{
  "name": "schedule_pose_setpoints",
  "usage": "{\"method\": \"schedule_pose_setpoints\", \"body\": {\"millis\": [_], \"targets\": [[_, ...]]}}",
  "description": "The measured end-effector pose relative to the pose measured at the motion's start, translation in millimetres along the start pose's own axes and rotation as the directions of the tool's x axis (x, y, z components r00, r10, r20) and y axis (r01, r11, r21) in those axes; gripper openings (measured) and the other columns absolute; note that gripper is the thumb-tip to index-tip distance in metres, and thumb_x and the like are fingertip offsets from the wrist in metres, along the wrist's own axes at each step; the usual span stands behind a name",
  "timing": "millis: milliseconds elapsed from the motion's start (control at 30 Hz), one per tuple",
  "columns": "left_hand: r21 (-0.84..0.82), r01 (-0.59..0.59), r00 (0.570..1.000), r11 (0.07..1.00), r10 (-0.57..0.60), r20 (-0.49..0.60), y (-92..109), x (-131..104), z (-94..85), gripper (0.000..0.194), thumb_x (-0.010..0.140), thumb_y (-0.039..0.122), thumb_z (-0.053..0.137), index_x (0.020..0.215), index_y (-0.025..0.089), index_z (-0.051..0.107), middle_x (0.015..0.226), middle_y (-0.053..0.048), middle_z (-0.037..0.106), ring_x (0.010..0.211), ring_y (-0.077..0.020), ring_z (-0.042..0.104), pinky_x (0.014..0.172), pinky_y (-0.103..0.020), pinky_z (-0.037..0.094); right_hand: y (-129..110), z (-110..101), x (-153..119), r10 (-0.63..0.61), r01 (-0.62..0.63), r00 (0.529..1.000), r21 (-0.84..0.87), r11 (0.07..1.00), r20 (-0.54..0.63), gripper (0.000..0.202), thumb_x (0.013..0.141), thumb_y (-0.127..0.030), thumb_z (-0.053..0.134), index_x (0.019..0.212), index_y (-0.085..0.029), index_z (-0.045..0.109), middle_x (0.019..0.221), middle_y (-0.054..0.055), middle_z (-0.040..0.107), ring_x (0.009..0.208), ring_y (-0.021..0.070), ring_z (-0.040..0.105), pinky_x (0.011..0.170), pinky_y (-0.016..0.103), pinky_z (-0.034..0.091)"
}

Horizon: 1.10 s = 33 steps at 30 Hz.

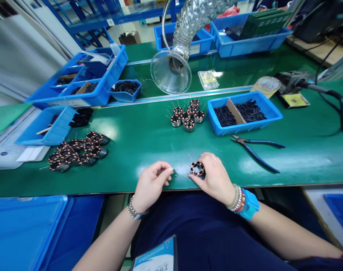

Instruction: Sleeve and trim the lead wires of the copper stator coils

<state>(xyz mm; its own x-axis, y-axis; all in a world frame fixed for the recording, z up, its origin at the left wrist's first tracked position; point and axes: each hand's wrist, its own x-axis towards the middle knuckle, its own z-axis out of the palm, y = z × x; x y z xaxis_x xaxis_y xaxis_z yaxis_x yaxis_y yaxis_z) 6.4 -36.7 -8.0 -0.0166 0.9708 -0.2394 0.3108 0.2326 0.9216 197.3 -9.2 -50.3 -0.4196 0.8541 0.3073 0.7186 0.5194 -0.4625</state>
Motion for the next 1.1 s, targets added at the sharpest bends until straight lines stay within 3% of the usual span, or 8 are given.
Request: {"method": "schedule_pose_setpoints", "body": {"millis": [133,233,300,400,500,633,900,1100], "targets": [[-0.256,0.173,0.985,0.951,-0.159,0.073,-2.9,-9.7,9.7,0.017,0.078,0.03,0.053,0.08,0.014,0.049,0.067,0.0,0.058,0.05,-0.0076,0.052,0.046,-0.019,0.044,-5.6,2.1,-2.3,0.032,-0.034,0.999,-0.093,0.995,-0.023,0.039,0.072,-0.054,0.052,0.08,-0.016,0.046,0.079,0.01,0.051,0.079,0.0251,0.046,0.065,0.038,0.038],[-0.242,0.247,0.955,0.938,-0.194,0.225,-6.4,-15.6,24.6,0.022,0.076,0.028,0.055,0.092,0.014,0.048,0.067,0.0,0.059,0.052,-0.0089,0.055,0.049,-0.021,0.047,-8.0,-4.6,-6.0,0.026,-0.023,0.999,-0.094,0.995,0.023,0.046,0.07,-0.058,0.051,0.084,-0.014,0.048,0.079,0.01,0.051,0.078,0.0245,0.046,0.065,0.038,0.039],[-0.193,0.221,0.958,0.956,-0.177,0.224,-7.4,-14.6,30.9,0.024,0.075,0.026,0.056,0.095,0.013,0.049,0.063,0.001,0.059,0.052,-0.0091,0.056,0.053,-0.022,0.047,1.5,-17.7,-8.8,-0.016,0.018,0.999,-0.053,0.998,0.043,0.049,0.07,-0.056,0.053,0.094,-0.013,0.048,0.087,0.011,0.052,0.083,0.0237,0.047,0.07,0.038,0.041],[-0.186,0.206,0.97,0.961,-0.176,0.168,-7.1,-6.4,32.2,0.016,0.075,0.025,0.056,0.084,0.012,0.054,0.06,0.0,0.06,0.051,-0.0091,0.056,0.053,-0.022,0.047,41.4,-48.3,-12.6,-0.027,0.017,0.998,-0.147,0.989,-0.063,0.05,0.073,-0.048,0.054,0.108,-0.014,0.045,0.102,0.013,0.052,0.098,0.0257,0.046,0.083,0.041,0.039],[-0.251,0.234,0.967,0.939,-0.199,0.158,-6.3,2.9,28.6,0.011,0.074,0.023,0.056,0.073,0.012,0.056,0.057,-0.001,0.06,0.048,-0.0081,0.055,0.05,-0.021,0.046,97.2,-77.9,-18.2,0.063,-0.134,0.979,-0.386,0.913,-0.193,0.056,0.072,-0.05,0.054,0.11,-0.009,0.047,0.105,0.02,0.05,0.106,0.0327,0.043,0.087,0.046,0.036],[-0.359,0.264,0.962,0.895,-0.216,0.168,-6.6,6.7,25.0,0.01,0.073,0.021,0.059,0.071,0.011,0.056,0.06,-0.001,0.061,0.05,-0.0071,0.056,0.051,-0.019,0.047,141.1,-91.6,-29.8,0.165,-0.189,0.982,-0.489,0.851,-0.092,0.063,0.073,-0.056,0.049,0.118,-0.011,0.043,0.113,0.023,0.046,0.11,0.0397,0.04,0.08,0.05,0.037],[-0.512,0.373,0.927,0.774,-0.284,0.246,-7.7,-1.2,32.5,0.015,0.069,0.017,0.064,0.08,0.011,0.055,0.067,-0.002,0.063,0.054,-0.0082,0.059,0.052,-0.02,0.05,120.1,-77.7,-29.5,0.095,-0.121,0.993,-0.623,0.773,-0.075,0.042,0.083,-0.04,0.039,0.113,-0.013,0.049,0.09,0.019,0.053,0.083,0.0326,0.05,0.067,0.047,0.038],[-0.496,0.325,0.946,0.805,-0.276,0.173,-7.3,1.6,36.3,0.013,0.07,0.022,0.064,0.074,0.012,0.058,0.057,0.0,0.061,0.049,-0.0074,0.057,0.052,-0.02,0.048,85.6,-76.7,-27.8,0.019,-0.022,1.0,-0.27,0.963,-0.016,0.043,0.082,-0.041,0.043,0.119,-0.017,0.043,0.09,0.01,0.053,0.079,0.0225,0.053,0.069,0.036,0.045]]}}
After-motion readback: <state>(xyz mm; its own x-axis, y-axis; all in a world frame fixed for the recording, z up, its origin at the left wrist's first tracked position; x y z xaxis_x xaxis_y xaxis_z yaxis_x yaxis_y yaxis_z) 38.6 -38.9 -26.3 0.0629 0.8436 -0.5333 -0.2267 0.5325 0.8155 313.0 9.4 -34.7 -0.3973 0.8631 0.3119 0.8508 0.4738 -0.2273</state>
